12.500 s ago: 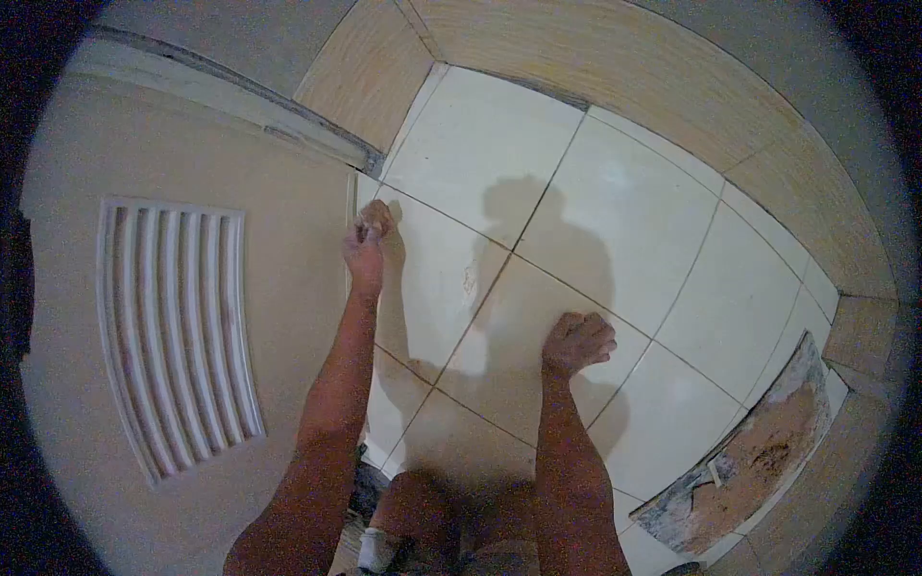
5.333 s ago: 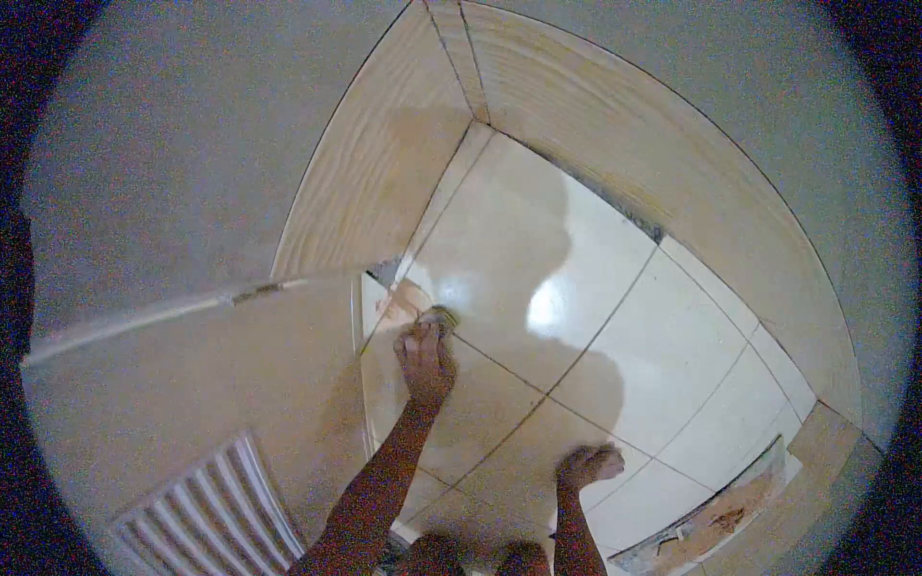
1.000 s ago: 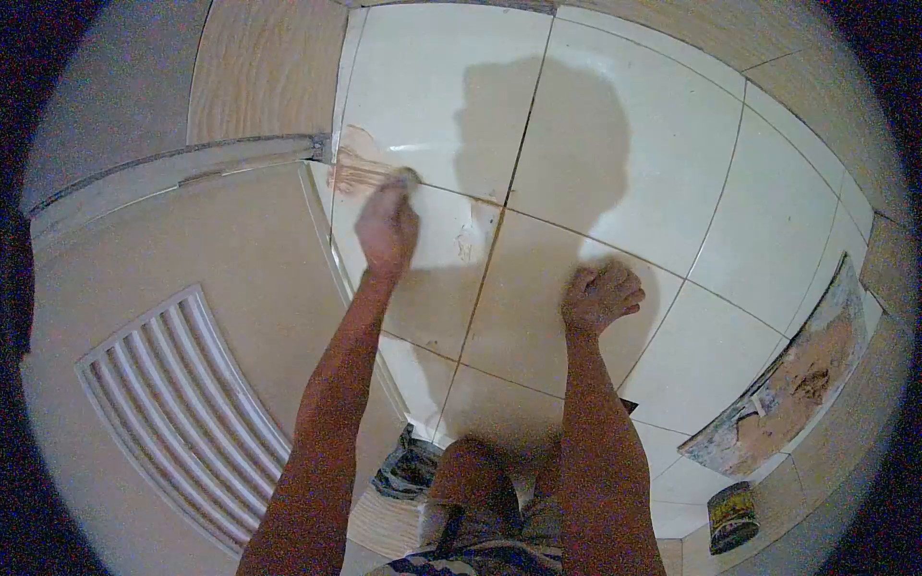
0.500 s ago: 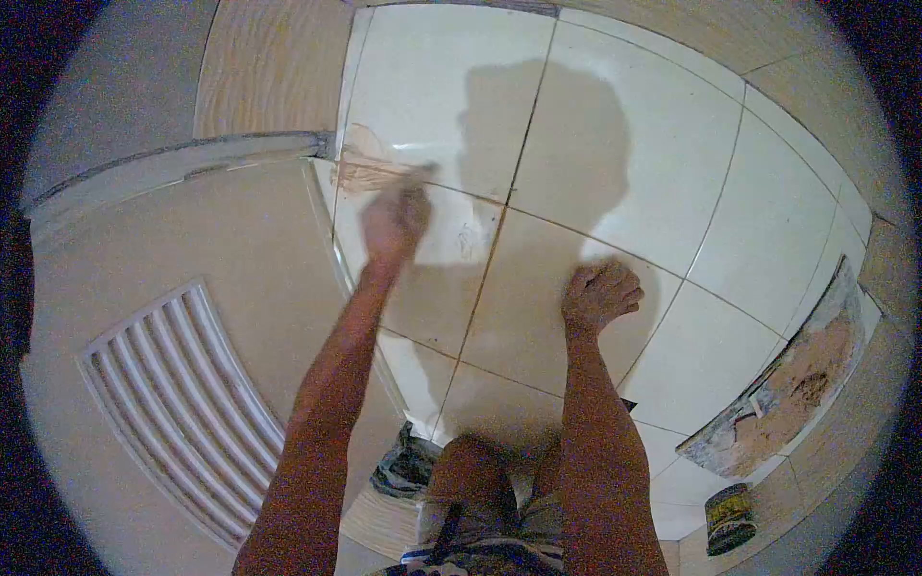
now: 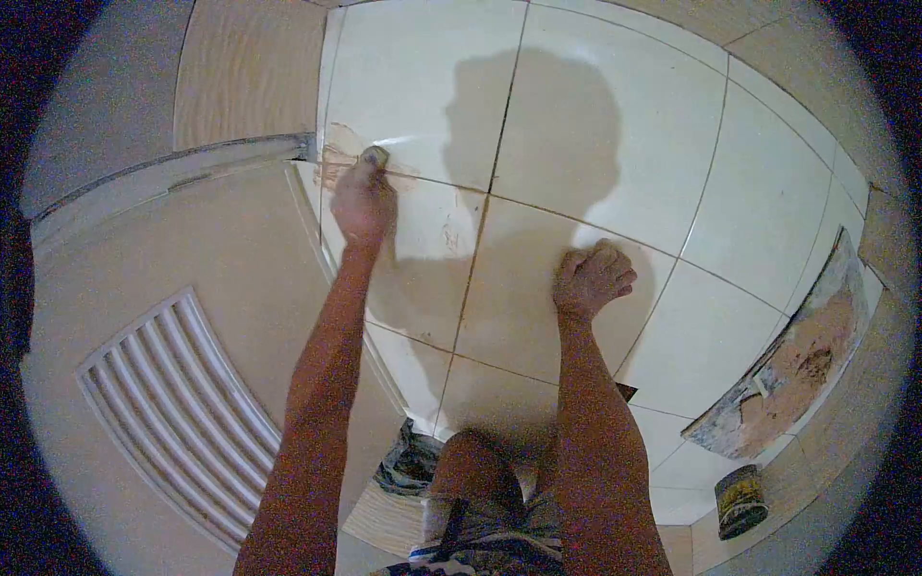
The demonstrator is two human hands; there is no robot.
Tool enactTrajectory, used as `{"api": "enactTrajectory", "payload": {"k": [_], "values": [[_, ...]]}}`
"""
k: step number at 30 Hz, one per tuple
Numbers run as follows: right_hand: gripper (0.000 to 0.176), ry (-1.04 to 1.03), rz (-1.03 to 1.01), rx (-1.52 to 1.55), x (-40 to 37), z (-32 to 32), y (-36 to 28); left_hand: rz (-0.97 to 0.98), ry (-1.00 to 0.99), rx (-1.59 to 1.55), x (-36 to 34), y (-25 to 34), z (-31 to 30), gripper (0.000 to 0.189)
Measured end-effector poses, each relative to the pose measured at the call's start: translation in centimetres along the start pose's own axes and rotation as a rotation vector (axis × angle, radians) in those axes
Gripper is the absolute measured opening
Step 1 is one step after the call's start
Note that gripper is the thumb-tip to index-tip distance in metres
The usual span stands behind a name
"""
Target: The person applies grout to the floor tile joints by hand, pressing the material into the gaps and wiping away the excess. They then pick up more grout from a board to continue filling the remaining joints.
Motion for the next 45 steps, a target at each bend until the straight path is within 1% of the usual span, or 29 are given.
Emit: {"api": "enactTrajectory", "payload": {"k": [2,3,4,6,8,9,10,11,12,13,14,16,18,19,20,22,24,26,28,30,32,34,35,37,38,40,41,43,45], "values": [[0.039,0.078,-0.020,0.070,0.1,-0.5,-0.1,0.148,0.073,-0.067,-2.9,2.2,1.7,0.023],[0.039,0.076,-0.021,0.072,0.0,-0.5,0.0,0.236,0.140,-0.105,-4.4,3.4,2.2,0.022],[0.039,0.051,-0.007,0.067,-0.2,-0.4,0.1,0.238,0.064,-0.152,-5.5,4.6,1.9,0.025],[0.038,0.046,0.000,0.075,0.4,-0.1,-0.3,0.295,0.039,-0.354,-4.7,5.1,-0.3,0.030],[0.036,0.100,-0.021,0.090,0.0,-0.2,0.0,0.008,-0.058,-0.254,-1.9,0.9,-0.6,0.033],[0.036,0.096,-0.011,0.083,-0.2,-0.5,0.2,-0.220,-0.074,-0.270,-0.8,-1.6,-0.9,0.031],[0.036,0.040,0.001,0.078,0.1,-0.5,0.1,-0.215,-0.080,-0.272,-1.4,-1.6,0.6,0.031],[0.035,-0.016,0.009,0.075,0.3,-0.4,-0.1,-0.048,0.077,-0.115,-2.2,-0.3,1.0,0.027],[0.035,-0.007,0.012,0.075,0.5,-0.4,-0.2,0.121,0.242,0.038,-2.9,2.0,1.2,0.022],[0.036,-0.012,0.015,0.081,0.6,-0.4,-0.2,0.182,0.187,-0.092,-3.7,4.5,1.1,0.027],[0.036,-0.026,0.015,0.089,0.3,-0.4,-0.1,0.254,0.229,-0.172,-4.7,5.4,1.8,0.029],[0.038,-0.002,0.001,0.078,0.0,-0.8,-0.2,0.248,0.109,-0.273,-4.9,6.7,0.8,0.026],[0.039,0.031,-0.007,0.062,0.3,-0.7,-0.3,0.053,0.043,-0.410,-2.8,2.4,0.6,0.024],[0.040,0.028,-0.005,0.057,0.3,-0.4,-0.3,-0.009,0.134,-0.399,-1.5,1.0,-1.2,0.020],[0.041,0.018,-0.001,0.047,0.1,-0.2,-0.1,-0.173,0.078,-0.327,-0.4,-1.8,-0.9,0.023],[0.041,0.023,-0.007,0.043,-0.1,-0.2,0.1,-0.063,0.106,0.033,-1.3,0.3,0.1,0.016],[0.041,0.036,-0.024,0.047,0.3,-0.5,-0.2,0.107,0.210,-0.093,-3.1,3.5,1.0,0.019],[0.041,-0.045,0.023,0.064,0.3,-0.4,-0.1,0.186,0.133,-0.166,-4.4,6.4,1.7,0.021],[0.040,-0.011,0.007,0.060,0.1,-0.4,-0.4,0.230,0.111,-0.408,-4.0,6.4,0.6,0.023],[0.039,0.027,-0.001,0.039,0.5,-0.4,-0.2,-0.129,0.015,-0.321,-1.9,1.2,0.1,0.027],[0.038,-0.012,-0.008,0.000,0.2,0.0,-0.2,-0.151,0.292,-0.426,-0.5,-3.6,-3.3,0.021],[0.038,-0.041,0.011,-0.004,0.1,0.0,-0.1,-0.307,0.346,-0.613,0.3,-8.6,-3.8,0.023],[0.038,-0.061,0.026,0.001,0.2,0.0,-0.1,-0.307,0.346,-0.614,0.3,-10.1,-3.9,0.023],[0.038,-0.034,0.007,0.025,0.4,-0.2,-0.1,-0.299,0.372,-0.870,0.4,-11.5,-4.1,0.023],[0.039,-0.012,-0.013,0.049,0.3,-0.3,-0.2,-0.296,0.371,-0.867,-0.1,-12.0,-4.2,0.023],[0.039,0.034,-0.024,0.077,0.1,-0.2,-0.1,-0.378,0.312,-0.275,-1.0,-10.8,-6.5,0.025],[0.039,0.083,-0.037,0.103,0.0,-0.5,-0.1,-0.378,0.313,-0.272,-1.0,-11.6,-6.3,0.025],[0.039,0.076,-0.034,0.094,0.0,-0.4,-0.1,-0.467,0.162,-0.026,-1.1,-13.6,-4.9,0.031],[0.038,0.072,-0.031,0.082,0.2,-0.4,-0.2,-0.449,0.112,0.032,-0.9,-13.8,-4.0,0.033]]}}
Point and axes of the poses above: each hand's wrist, its own x-axis towards the middle knuckle, its own z-axis out of the palm, y = z × x, the point moved 9 cm from there along x, towards the middle knuckle, and after that the axes turned 5 degrees about -x, right-handed, at the moved point
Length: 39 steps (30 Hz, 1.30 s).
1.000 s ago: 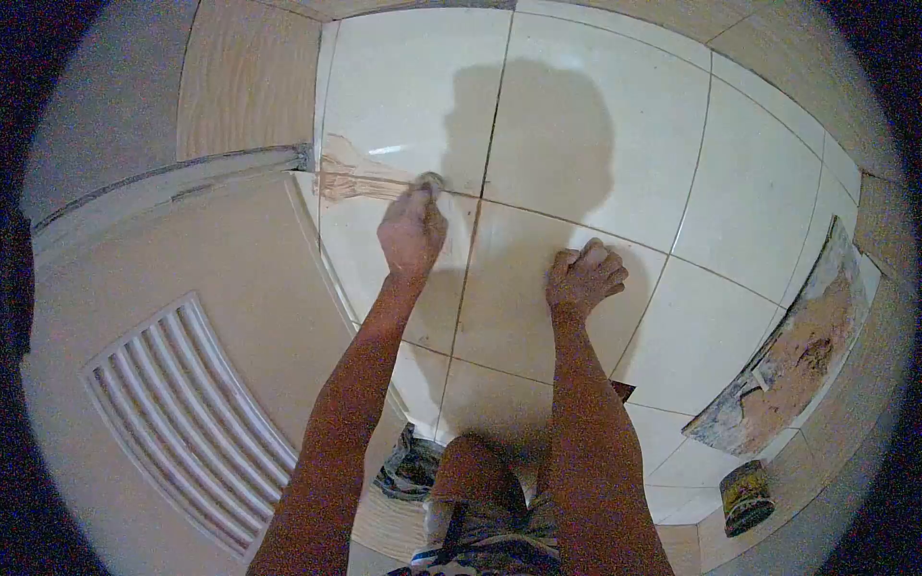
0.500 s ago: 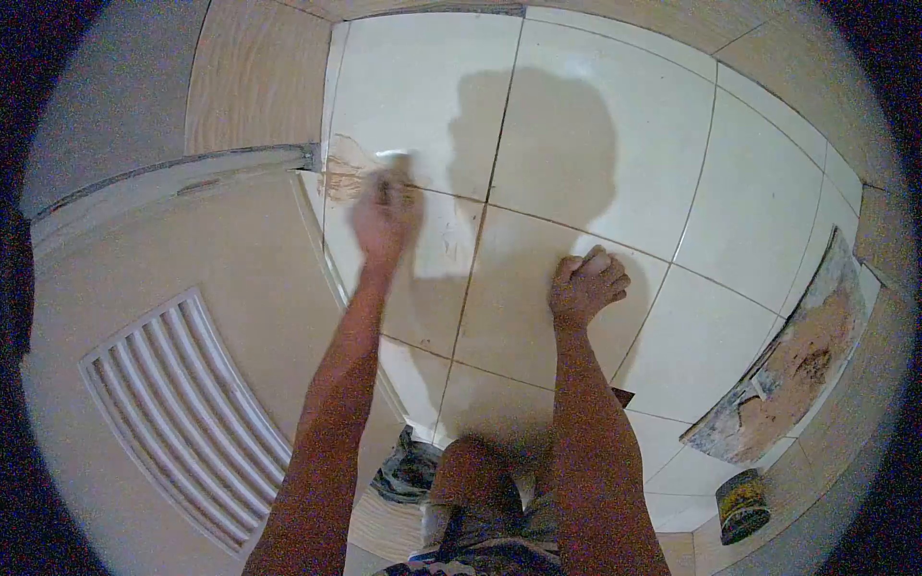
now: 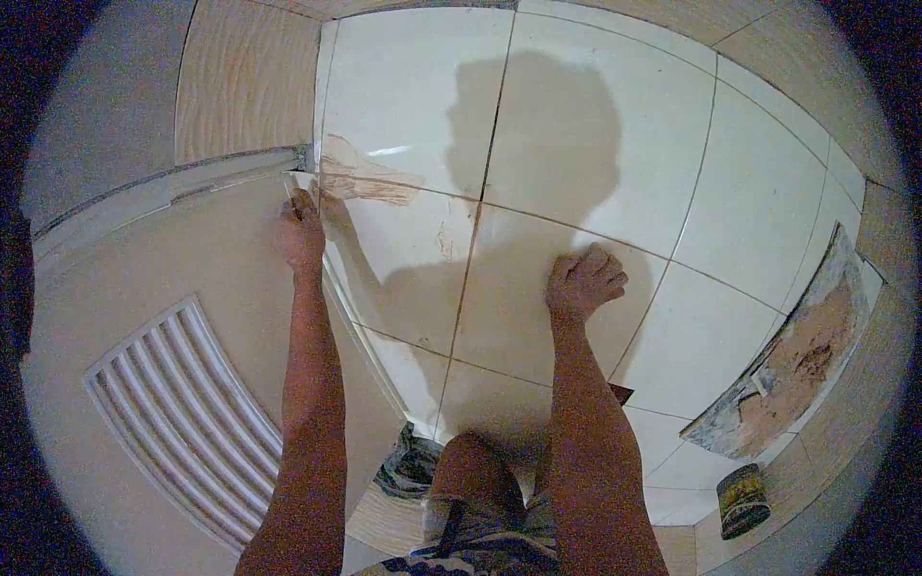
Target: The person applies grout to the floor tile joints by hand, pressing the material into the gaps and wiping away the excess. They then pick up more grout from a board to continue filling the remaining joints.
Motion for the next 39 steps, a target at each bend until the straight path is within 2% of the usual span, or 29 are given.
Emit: {"api": "enactTrajectory", "payload": {"k": [1,3,7,8,11,12,13,15,16,17,19,20,21,23,24,27,28,29,32,34,35,37,38,39], "values": [[0.038,0.000,-0.002,-0.010,0.1,-0.2,-0.1,0.023,-0.039,0.065,-0.2,0.6,0.5,0.036],[0.037,-0.006,-0.005,-0.019,0.0,-0.4,-0.2,0.191,0.019,0.030,-0.7,1.1,3.6,0.031],[0.037,-0.025,-0.012,0.001,0.3,0.0,-0.3,0.406,0.047,-0.167,-5.3,10.8,2.2,0.032],[0.038,-0.025,0.010,0.024,0.0,-0.1,0.0,0.283,-0.102,-0.140,-4.7,10.1,3.1,0.033],[0.039,-0.010,0.033,-0.020,-0.2,0.2,0.1,0.277,0.029,-0.138,-2.1,4.7,1.5,0.034],[0.039,-0.007,0.037,-0.024,0.0,0.0,0.1,0.274,0.013,-0.129,-0.7,2.6,2.0,0.038],[0.039,-0.031,0.052,-0.011,0.1,-0.1,0.2,0.277,0.007,-0.134,-0.5,2.9,2.8,0.038],[0.040,-0.063,0.061,0.003,-0.2,0.1,0.3,0.259,0.059,0.089,-0.4,2.8,3.7,0.037],[0.040,-0.048,0.048,-0.010,-0.4,0.0,0.3,0.107,-0.071,0.147,-1.2,4.0,3.8,0.030],[0.039,-0.022,0.035,-0.022,-0.2,0.0,0.1,0.104,-0.068,0.147,-1.1,4.6,3.0,0.030],[0.039,-0.029,0.029,-0.022,0.0,-0.3,-0.1,0.227,-0.019,-0.090,-1.5,5.9,1.6,0.025],[0.039,-0.034,0.031,-0.020,0.1,-0.3,-0.2,0.254,-0.017,-0.167,-0.3,4.1,1.7,0.025],[0.039,-0.029,0.035,-0.015,0.2,0.0,-0.2,0.260,-0.012,-0.168,0.4,4.4,1.0,0.025],[0.039,-0.016,0.015,0.001,-0.2,0.3,0.3,0.136,-0.074,0.102,1.3,3.4,0.8,0.028],[0.039,-0.014,0.016,-0.004,-0.1,0.2,0.2,0.253,0.034,0.135,2.8,0.8,4.5,0.032],[0.039,-0.090,0.054,-0.006,0.0,0.3,0.4,0.299,-0.033,-0.020,-0.7,4.1,4.3,0.035],[0.038,-0.023,0.027,-0.038,0.0,0.1,0.1,0.453,0.013,0.009,-2.9,7.0,2.9,0.034],[0.038,0.040,0.001,-0.071,-0.2,-0.3,-0.2,0.497,-0.059,-0.135,-4.4,8.0,2.6,0.034],[0.038,0.041,-0.024,-0.007,-0.3,0.1,0.1,0.564,-0.074,-0.211,-3.8,7.6,1.6,0.033],[0.038,0.018,0.000,-0.030,-0.2,0.3,0.1,0.239,-0.181,-0.221,0.3,5.3,2.4,0.034],[0.038,-0.019,0.028,-0.060,-0.3,0.6,0.5,0.239,-0.184,-0.231,0.4,6.0,3.2,0.034],[0.038,-0.057,0.049,-0.038,-0.2,0.1,0.1,0.321,0.067,-0.044,-0.6,8.2,2.8,0.039],[0.038,-0.095,0.071,-0.009,-0.1,0.2,0.2,0.331,0.000,0.008,-2.3,9.5,4.3,0.043],[0.038,-0.093,0.072,-0.013,0.1,0.2,0.2,0.502,0.050,-0.166,-4.4,11.8,3.8,0.042]]}}
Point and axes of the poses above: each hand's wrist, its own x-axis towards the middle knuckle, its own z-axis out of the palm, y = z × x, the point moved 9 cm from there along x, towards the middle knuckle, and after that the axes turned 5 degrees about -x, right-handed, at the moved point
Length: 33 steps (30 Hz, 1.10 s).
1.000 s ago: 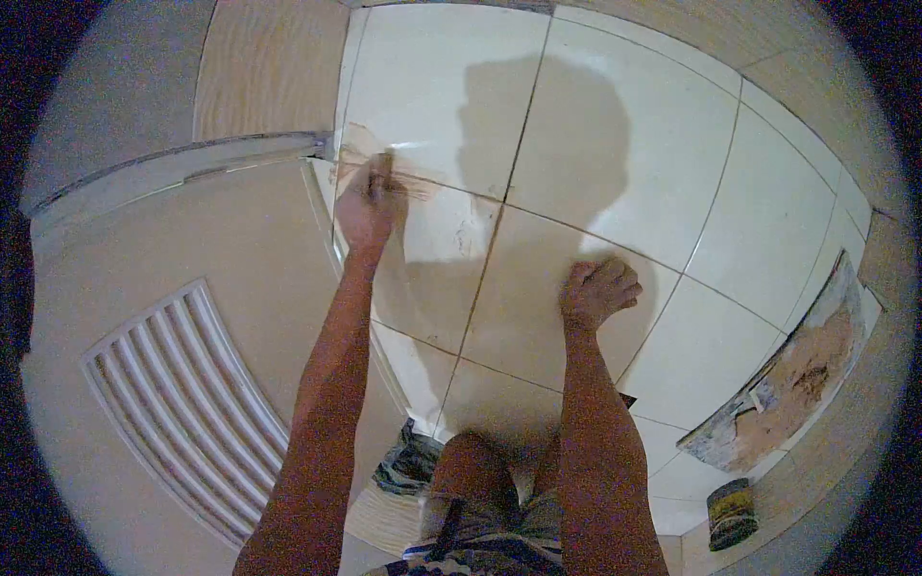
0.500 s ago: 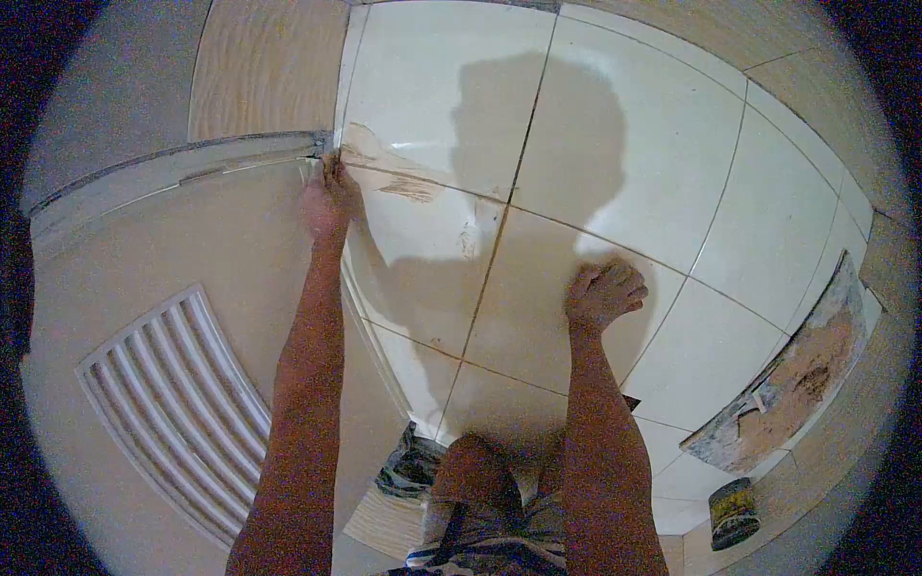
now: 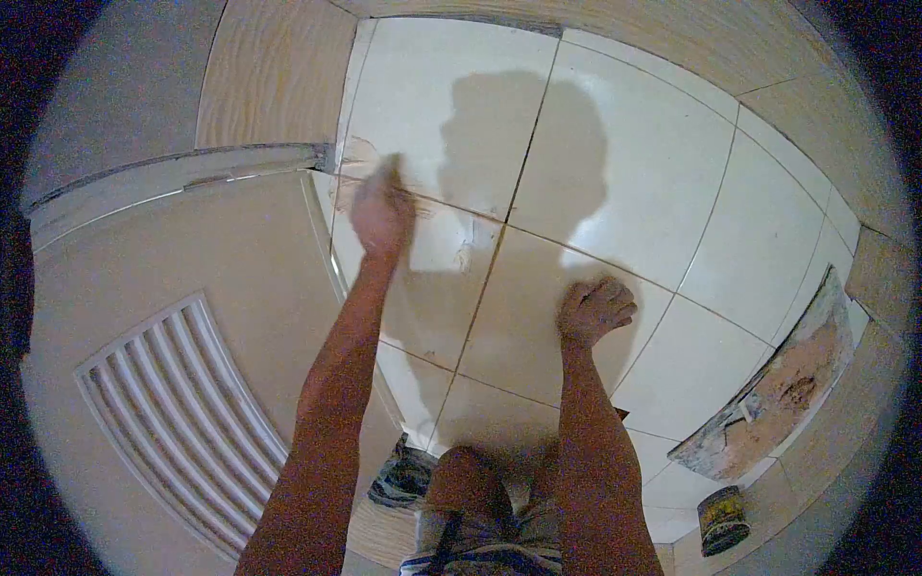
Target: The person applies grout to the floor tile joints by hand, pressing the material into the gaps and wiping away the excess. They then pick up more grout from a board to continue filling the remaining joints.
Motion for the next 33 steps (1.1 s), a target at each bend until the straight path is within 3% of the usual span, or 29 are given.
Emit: {"api": "enactTrajectory", "payload": {"k": [2,4,6,7,9,14,16,18,19,21,23,24,26,28,30,32,33], "values": [[0.038,0.019,-0.009,0.018,-0.1,-0.4,-0.2,0.130,-0.082,-0.181,-1.5,3.9,0.3,0.040],[0.038,0.043,-0.023,0.020,-0.1,0.0,-0.3,0.193,-0.132,-0.137,-0.1,3.4,-0.5,0.037],[0.038,0.057,-0.024,0.000,-0.2,0.2,0.4,-0.253,-0.160,-0.228,3.0,-2.4,-1.4,0.035],[0.037,0.041,-0.032,-0.025,-0.2,0.5,0.4,-0.255,-0.172,-0.231,3.4,-2.9,-0.4,0.035],[0.037,0.024,-0.041,-0.047,-0.4,0.8,0.3,-0.162,0.006,0.124,4.3,-3.1,-0.9,0.038],[0.037,0.064,-0.069,-0.058,-0.3,0.3,0.0,0.257,-0.041,-0.183,-2.4,5.1,1.1,0.031],[0.038,0.041,-0.054,-0.022,-0.2,0.1,-0.5,0.161,-0.113,-0.259,-1.4,1.4,-0.5,0.029],[0.040,0.016,-0.026,-0.005,-0.3,0.3,0.2,-0.319,-0.163,-0.021,-0.2,-5.4,-2.7,0.028],[0.040,0.035,-0.038,-0.043,-0.2,0.4,0.1,-0.313,-0.171,-0.022,-0.6,-5.5,-2.0,0.028],[0.041,0.041,-0.060,-0.076,-0.6,0.5,-0.1,-0.214,-0.253,0.312,-2.1,-5.4,-0.6,0.027],[0.042,0.030,-0.027,-0.006,-0.3,0.5,0.3,-0.134,-0.046,0.089,-3.6,0.2,0.6,0.028],[0.042,0.023,-0.030,-0.007,-0.5,0.2,0.3,-0.088,-0.160,0.116,-4.7,2.9,2.3,0.030],[0.042,0.022,-0.047,-0.004,-0.2,-0.4,-0.5,0.053,-0.095,-0.171,-5.6,8.8,1.5,0.034],[0.043,0.035,-0.055,-0.009,-0.3,0.6,-0.1,0.069,-0.158,-0.294,-5.3,9.8,1.3,0.030],[0.043,0.050,-0.049,-0.027,0.0,0.9,0.5,-0.035,-0.107,-0.160,-4.3,4.0,1.0,0.026],[0.043,0.069,-0.062,-0.045,-0.2,0.2,0.1,-0.314,-0.015,-0.446,-1.5,-2.2,-2.0,0.027],[0.043,0.069,-0.056,-0.047,0.0,0.0,-0.1,-0.310,-0.021,-0.447,-0.8,-2.8,-1.6,0.027]]}}
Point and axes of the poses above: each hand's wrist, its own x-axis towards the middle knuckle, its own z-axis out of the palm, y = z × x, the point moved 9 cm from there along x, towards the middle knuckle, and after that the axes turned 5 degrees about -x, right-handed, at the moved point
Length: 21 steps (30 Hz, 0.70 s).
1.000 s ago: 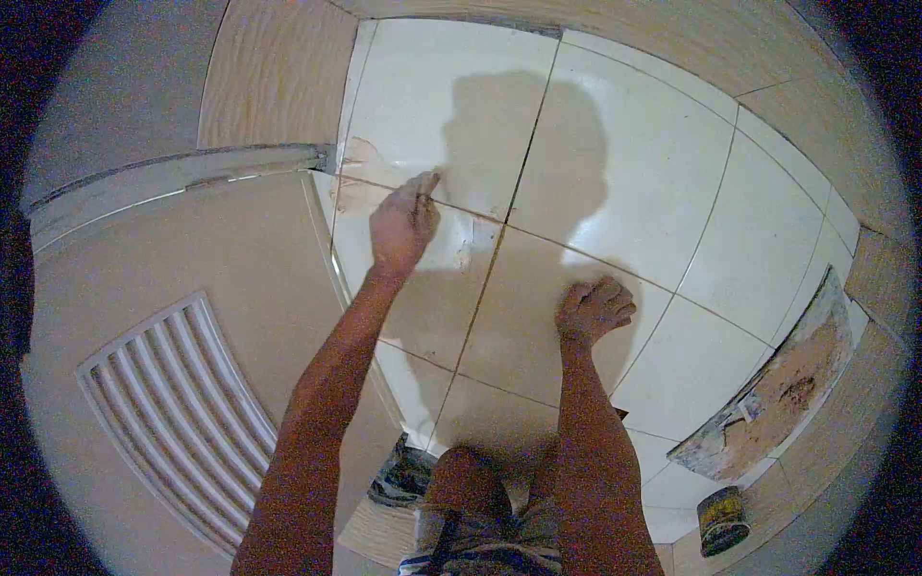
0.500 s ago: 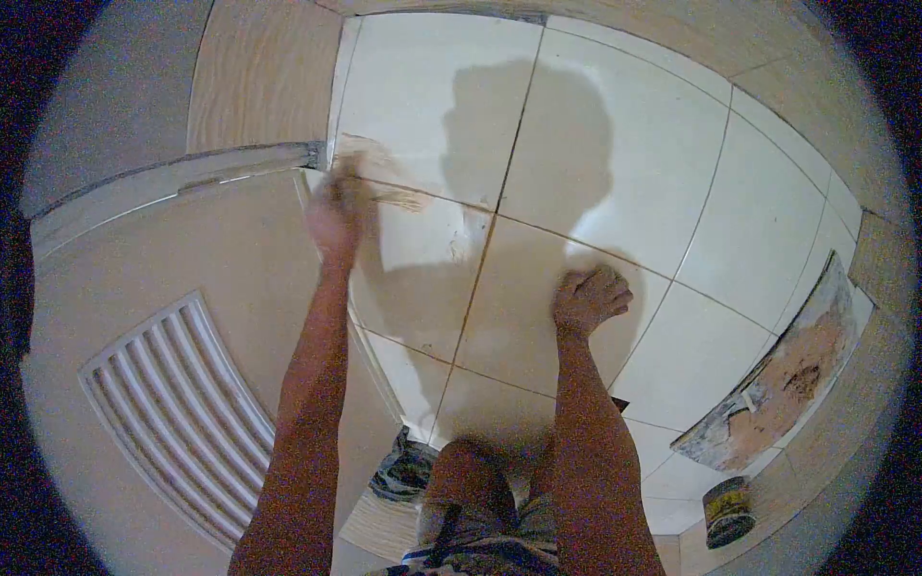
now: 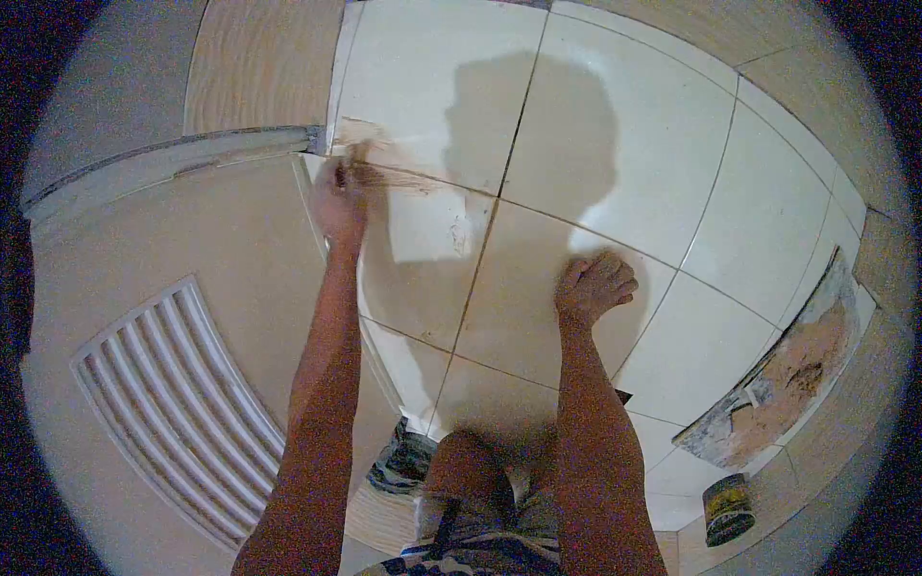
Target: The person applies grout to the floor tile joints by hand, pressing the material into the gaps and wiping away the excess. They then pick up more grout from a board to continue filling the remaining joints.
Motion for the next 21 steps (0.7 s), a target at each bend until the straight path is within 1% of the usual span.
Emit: {"api": "enactTrajectory", "payload": {"k": [2,3,4,5,7,8,10,11,13,14,16,17,19,20,21], "values": [[0.040,0.002,-0.013,-0.028,-0.2,-0.5,-0.3,0.091,0.056,0.431,0.2,-0.2,-0.3,0.023],[0.040,-0.001,-0.016,-0.028,-0.2,-0.2,-0.3,0.254,0.100,0.575,-1.6,1.2,1.6,0.022],[0.040,0.004,-0.024,-0.038,-0.2,0.0,-0.2,0.379,0.124,0.439,-3.2,2.5,3.2,0.023],[0.039,0.007,-0.032,-0.050,-0.3,0.1,-0.1,0.404,0.057,0.513,-4.8,2.9,5.2,0.028],[0.039,0.005,-0.012,-0.055,-0.2,-0.1,0.0,0.386,-0.125,0.369,-7.0,5.1,6.2,0.030],[0.039,0.002,0.016,-0.053,-0.1,-0.2,-0.1,0.386,-0.120,0.372,-6.3,5.1,5.2,0.030],[0.038,0.018,0.000,-0.027,0.2,-0.1,-0.3,0.499,-0.349,0.091,-4.5,4.8,4.2,0.034],[0.038,0.022,-0.012,-0.015,-0.3,-0.1,-0.1,0.534,-0.282,0.135,-2.7,4.4,3.7,0.035],[0.040,0.011,-0.001,-0.003,-0.5,-0.2,-0.1,0.493,-0.228,0.221,-0.6,5.5,3.3,0.034],[0.042,0.014,-0.001,0.012,-0.3,-0.2,-0.1,0.493,-0.233,0.216,-1.3,5.4,4.0,0.034],[0.042,0.007,0.001,0.004,-0.2,0.0,0.1,0.478,-0.195,0.389,-4.0,4.5,5.6,0.031],[0.041,0.001,0.003,0.008,-0.3,0.1,0.1,0.482,-0.199,0.390,-5.3,4.3,5.8,0.031],[0.041,-0.011,0.006,0.014,-0.4,0.3,0.2,0.594,-0.301,0.198,-8.1,6.0,5.4,0.033],[0.041,-0.020,0.003,0.016,-0.3,0.5,0.2,0.619,-0.355,0.163,-8.1,6.6,5.0,0.033],[0.041,-0.018,0.007,0.020,-0.2,0.4,0.0,0.624,-0.355,0.165,-6.9,7.2,4.3,0.033]]}}
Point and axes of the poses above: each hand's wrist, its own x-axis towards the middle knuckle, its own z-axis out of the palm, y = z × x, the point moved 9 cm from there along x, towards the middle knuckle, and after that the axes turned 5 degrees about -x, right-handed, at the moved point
